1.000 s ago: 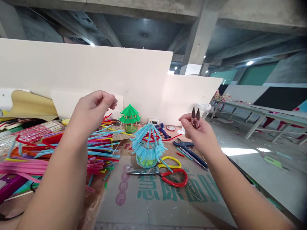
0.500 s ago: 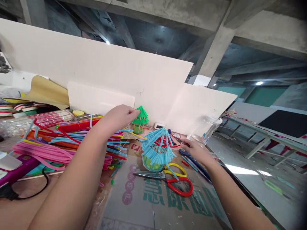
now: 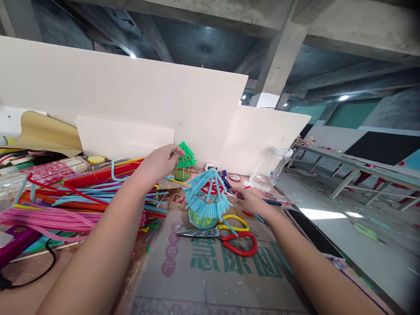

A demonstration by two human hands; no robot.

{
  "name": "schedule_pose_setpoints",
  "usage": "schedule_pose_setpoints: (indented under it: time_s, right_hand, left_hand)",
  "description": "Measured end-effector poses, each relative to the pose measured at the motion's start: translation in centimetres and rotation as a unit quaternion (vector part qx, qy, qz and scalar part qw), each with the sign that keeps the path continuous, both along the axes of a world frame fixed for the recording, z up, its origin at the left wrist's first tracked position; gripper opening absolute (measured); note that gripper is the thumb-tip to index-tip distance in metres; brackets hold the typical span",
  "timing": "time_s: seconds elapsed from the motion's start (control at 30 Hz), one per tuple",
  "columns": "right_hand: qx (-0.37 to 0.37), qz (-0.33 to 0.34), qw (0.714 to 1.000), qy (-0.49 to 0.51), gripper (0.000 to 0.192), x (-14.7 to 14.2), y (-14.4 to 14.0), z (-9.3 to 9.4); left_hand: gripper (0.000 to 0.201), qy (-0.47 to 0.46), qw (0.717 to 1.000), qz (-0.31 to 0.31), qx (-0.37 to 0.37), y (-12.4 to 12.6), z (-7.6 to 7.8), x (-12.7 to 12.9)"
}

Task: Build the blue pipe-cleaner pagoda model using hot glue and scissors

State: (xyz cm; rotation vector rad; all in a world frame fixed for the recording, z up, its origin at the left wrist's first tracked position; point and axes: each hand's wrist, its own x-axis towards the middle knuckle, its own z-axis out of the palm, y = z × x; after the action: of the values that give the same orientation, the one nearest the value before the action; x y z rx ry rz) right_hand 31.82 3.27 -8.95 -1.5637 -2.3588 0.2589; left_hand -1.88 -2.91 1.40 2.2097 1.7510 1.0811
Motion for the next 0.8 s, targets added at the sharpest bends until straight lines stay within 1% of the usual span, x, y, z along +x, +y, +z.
schedule_pose_setpoints:
  time_s: [0.1, 0.17, 0.23, 0.37, 0.5, 0.57, 0.63, 0.73, 0.8]
  right_hand:
    - [-0.009, 0.001, 1.0, -0.004, 0.041, 0.0, -0.2, -0.2]
    - [0.001, -0.008, 1.0, -0.007, 0.039, 0.1, -0.3, 0.2]
    - [0.022, -0.018, 1.0, -0.005, 0.037, 0.0, -0.5, 0.9]
    - [0.049, -0.017, 0.999, 0.006, 0.031, -0.2, -1.0, 2.5]
    - [0.053, 0.007, 0.998, 0.018, 0.026, -0.5, -2.2, 4.0]
    - [0.048, 0.022, 0.998, 0.022, 0.023, -0.8, -3.2, 4.8]
    - [0.038, 0.04, 0.998, 0.012, 0.021, -1.2, -4.3, 5.6]
    - [0.034, 0.062, 0.997, -0.037, 0.02, -1.9, -5.6, 6.4]
    - [0.027, 0.071, 0.994, -0.076, 0.02, -2.3, -6.0, 6.5]
  left_hand:
    - [0.039, -0.038, 0.997, -0.069, 0.001, 0.2, -0.6, 1.5]
    - [0.041, -0.059, 0.993, -0.105, 0.003, 0.1, -1.0, 2.8]
    - [0.045, -0.068, 0.99, -0.122, 0.016, 0.0, -1.4, 4.0]
    - [0.047, -0.052, 0.989, -0.133, 0.04, 0.0, -2.5, 6.1]
    - [0.041, -0.015, 0.985, -0.164, 0.051, 0.5, -3.2, 6.8]
    - [0.038, -0.021, 0.985, -0.163, 0.056, 0.7, -3.2, 6.7]
    - [0.038, -0.037, 0.987, -0.148, 0.059, 0.9, -3.2, 6.4]
    - [0.041, -0.046, 0.991, -0.115, 0.054, 1.1, -3.1, 5.8]
    - [0.045, -0.045, 0.993, -0.101, 0.042, 1.1, -3.0, 5.5]
